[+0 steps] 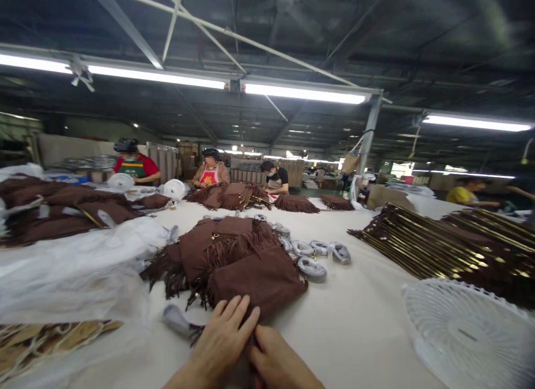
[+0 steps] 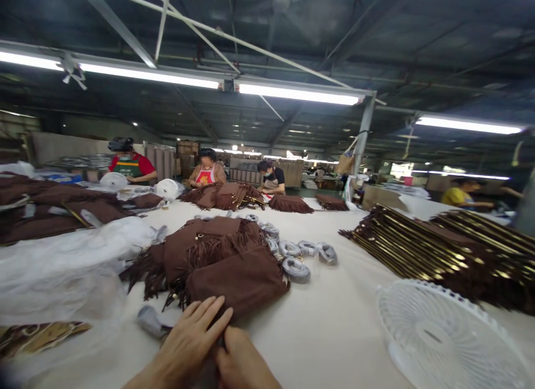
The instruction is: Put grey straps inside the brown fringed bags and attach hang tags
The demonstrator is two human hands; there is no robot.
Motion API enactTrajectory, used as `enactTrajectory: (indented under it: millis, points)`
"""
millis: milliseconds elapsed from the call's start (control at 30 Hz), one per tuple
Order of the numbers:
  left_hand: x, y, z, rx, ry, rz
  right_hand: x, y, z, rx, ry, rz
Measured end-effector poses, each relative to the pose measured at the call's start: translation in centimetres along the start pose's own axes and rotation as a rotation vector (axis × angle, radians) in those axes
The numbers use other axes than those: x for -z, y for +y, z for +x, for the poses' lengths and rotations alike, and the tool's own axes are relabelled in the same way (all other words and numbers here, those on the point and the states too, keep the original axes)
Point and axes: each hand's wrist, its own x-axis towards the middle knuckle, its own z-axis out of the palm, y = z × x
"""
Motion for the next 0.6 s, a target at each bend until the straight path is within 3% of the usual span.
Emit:
enactTrajectory:
  millis: [67,133,233,333,467,567,600]
  points:
    - [-1.0,0.1,0.5,-0.002,0.0,0.053,-0.5,-0.4,-0.8,-0.013,0.075,-0.372]
    - [-1.3,0.2,0.7,-0.01,0.018,0.067,-0.6,-0.9,-1.6,-0.068,0.071,-0.591]
    - [-0.9,-0.2,0.3,-0.028,0.069,0.075,0.5,-1.5,-2.1,-0.075,0.039,-0.664]
    - [-0.4,-1.8,-1.0,-0.026,0.144,0.05,4.0,-0.8,-1.8,-0.086,0.068,-0.664]
    - [-0.3,-5.5,-3.7,0.021,0.203,-0.022,10.2,3.0,-2.9,-0.229,0.123,-0.688]
    - [0.1,-6.7,-5.9,0.007,0.052,-0.107,12.6,7.7,-4.9,-0.201,0.159,-0.686]
    - [0.5,-6.6,-6.6,0.0,-0.021,-0.144,12.7,9.4,-5.2,-0.086,0.288,-0.636]
